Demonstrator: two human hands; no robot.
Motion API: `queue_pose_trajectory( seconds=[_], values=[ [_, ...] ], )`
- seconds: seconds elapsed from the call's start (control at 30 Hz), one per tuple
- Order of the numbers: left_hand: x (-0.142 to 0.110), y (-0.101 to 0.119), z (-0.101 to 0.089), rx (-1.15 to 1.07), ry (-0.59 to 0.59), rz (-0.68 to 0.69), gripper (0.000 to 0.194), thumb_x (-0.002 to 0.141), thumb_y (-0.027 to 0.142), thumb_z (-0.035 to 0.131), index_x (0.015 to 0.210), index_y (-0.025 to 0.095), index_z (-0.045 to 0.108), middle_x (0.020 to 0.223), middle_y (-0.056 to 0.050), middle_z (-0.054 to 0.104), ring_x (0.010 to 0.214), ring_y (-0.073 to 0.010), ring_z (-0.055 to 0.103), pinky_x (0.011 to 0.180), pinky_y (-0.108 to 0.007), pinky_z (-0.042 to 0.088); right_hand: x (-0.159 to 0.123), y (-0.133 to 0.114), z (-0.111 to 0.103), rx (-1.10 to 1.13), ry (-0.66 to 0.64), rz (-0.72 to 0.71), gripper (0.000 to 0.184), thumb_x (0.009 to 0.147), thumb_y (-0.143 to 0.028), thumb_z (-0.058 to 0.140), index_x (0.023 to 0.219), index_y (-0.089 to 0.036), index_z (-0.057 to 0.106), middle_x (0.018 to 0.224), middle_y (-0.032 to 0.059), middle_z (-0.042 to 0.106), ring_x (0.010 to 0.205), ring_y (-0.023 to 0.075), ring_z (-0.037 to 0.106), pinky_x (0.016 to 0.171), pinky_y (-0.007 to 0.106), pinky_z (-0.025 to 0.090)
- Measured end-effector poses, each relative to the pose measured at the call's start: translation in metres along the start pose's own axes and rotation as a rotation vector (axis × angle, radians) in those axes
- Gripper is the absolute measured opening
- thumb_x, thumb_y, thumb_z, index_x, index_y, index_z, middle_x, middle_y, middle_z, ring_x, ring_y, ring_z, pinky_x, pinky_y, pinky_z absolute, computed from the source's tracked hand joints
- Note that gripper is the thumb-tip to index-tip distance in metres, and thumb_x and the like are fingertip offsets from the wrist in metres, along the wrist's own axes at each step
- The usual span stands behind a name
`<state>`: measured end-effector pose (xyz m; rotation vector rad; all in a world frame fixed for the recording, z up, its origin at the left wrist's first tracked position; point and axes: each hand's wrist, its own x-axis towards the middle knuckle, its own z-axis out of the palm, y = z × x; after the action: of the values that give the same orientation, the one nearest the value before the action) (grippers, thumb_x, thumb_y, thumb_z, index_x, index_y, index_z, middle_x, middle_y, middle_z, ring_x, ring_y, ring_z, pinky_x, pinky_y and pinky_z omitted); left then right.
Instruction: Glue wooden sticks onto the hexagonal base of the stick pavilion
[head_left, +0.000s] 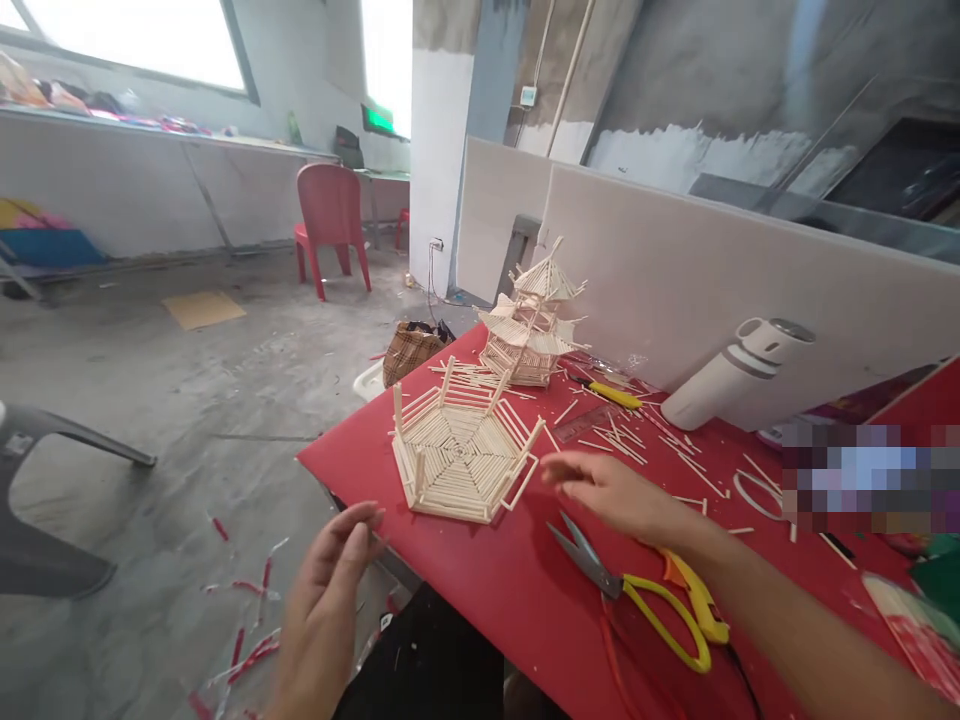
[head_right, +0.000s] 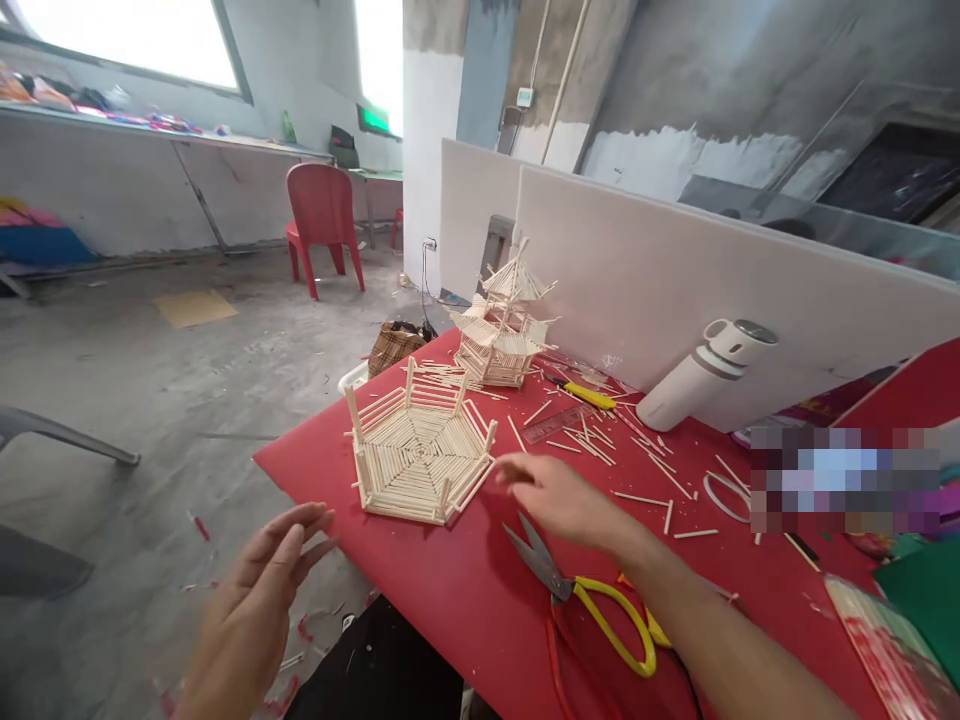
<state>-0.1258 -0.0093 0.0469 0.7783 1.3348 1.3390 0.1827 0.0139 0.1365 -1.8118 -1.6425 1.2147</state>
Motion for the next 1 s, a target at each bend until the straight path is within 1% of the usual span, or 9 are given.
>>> queue_pose_trajectory(
  seconds=[0.03,0.07,0.17,0.3,0.47,0.67,0.77,0.87,1.0],
  values=[
    [0.001,0.004,0.003,-0.098,0.032,-0.046,0.032,0.083,0.042,0.067,0.106,0.021,0.067,0.110,-0.007,0.071,0.105,-0.0219,0.066,0.090,-0.030,0.055,0.013,0.013,0.005,0.153,0.160,0.054,0.046,0.071,-0.016,0.056,0.115,-0.021,0.066,0.116,0.0080,0.070,0.106,0.0213,0.063,0.090,0.032,0.048],
    [0.001,0.007,0.007,-0.184,0.055,-0.084,0.028,0.085,0.039,0.065,0.107,0.020,0.065,0.112,-0.008,0.070,0.112,-0.0223,0.064,0.096,-0.032,0.053,0.026,0.023,0.010,0.201,0.215,0.073,0.054,0.068,-0.014,0.053,0.121,-0.021,0.062,0.120,0.0096,0.068,0.110,0.0224,0.062,0.089,0.034,0.049],
    [0.001,0.017,0.024,-0.304,0.100,-0.201,0.020,0.092,0.029,0.057,0.108,0.019,0.061,0.118,-0.011,0.069,0.116,-0.0219,0.064,0.108,-0.040,0.045,0.061,0.036,0.027,0.284,0.232,0.038,0.062,0.060,-0.008,0.051,0.120,-0.021,0.060,0.117,0.0083,0.069,0.115,0.0232,0.060,0.092,0.035,0.048],
    [0.000,0.026,0.037,-0.331,0.116,-0.285,0.018,0.097,0.025,0.049,0.111,0.019,0.058,0.116,-0.013,0.069,0.112,-0.0210,0.066,0.111,-0.044,0.043,0.077,0.034,0.044,0.364,0.169,-0.031,0.052,0.056,-0.005,0.048,0.102,-0.020,0.066,0.096,0.0019,0.075,0.105,0.0223,0.064,0.095,0.034,0.046],
    [0.014,0.029,0.041,-0.351,0.097,-0.268,0.015,0.098,0.026,0.047,0.100,0.019,0.061,0.106,-0.011,0.072,0.105,-0.0191,0.069,0.109,-0.042,0.044,0.055,0.038,0.054,0.467,0.130,0.023,0.052,0.057,-0.006,0.046,0.104,-0.018,0.065,0.105,0.0038,0.073,0.109,0.0213,0.063,0.085,0.029,0.049],
    [0.077,0.029,0.054,-0.387,0.076,-0.175,0.031,0.099,0.030,0.043,0.080,0.017,0.064,0.087,-0.006,0.069,0.091,-0.0142,0.068,0.100,-0.033,0.051,0.017,0.041,0.075,0.612,0.103,0.179,0.076,0.056,-0.004,0.046,0.131,-0.018,0.052,0.133,0.0105,0.062,0.115,0.0178,0.061,0.078,0.023,0.051],
    [0.099,0.027,0.057,-0.395,0.070,-0.134,0.032,0.098,0.031,0.044,0.077,0.017,0.063,0.086,-0.005,0.067,0.091,-0.0139,0.067,0.095,-0.030,0.052,0.004,0.033,0.082,0.647,0.099,0.215,0.074,0.063,-0.003,0.050,0.136,-0.014,0.048,0.133,0.0150,0.061,0.106,0.0176,0.066,0.077,0.025,0.054],
    [0.099,0.025,0.053,-0.355,0.103,-0.033,0.027,0.095,0.029,0.048,0.078,0.018,0.065,0.091,-0.003,0.067,0.093,-0.0137,0.065,0.086,-0.027,0.053,-0.006,0.022,0.075,0.641,0.125,0.184,0.064,0.072,-0.006,0.053,0.136,-0.011,0.047,0.125,0.0154,0.064,0.093,0.0164,0.069,0.074,0.027,0.056],
    [0.075,0.017,0.034,-0.220,0.163,0.159,0.020,0.088,0.030,0.056,0.078,0.017,0.068,0.090,-0.004,0.068,0.089,-0.0154,0.065,0.071,-0.025,0.053,-0.023,0.020,0.064,0.633,0.150,0.133,0.049,0.084,-0.017,0.054,0.132,-0.011,0.051,0.109,0.0130,0.070,0.084,0.0185,0.071,0.066,0.030,0.057]
  ],
)
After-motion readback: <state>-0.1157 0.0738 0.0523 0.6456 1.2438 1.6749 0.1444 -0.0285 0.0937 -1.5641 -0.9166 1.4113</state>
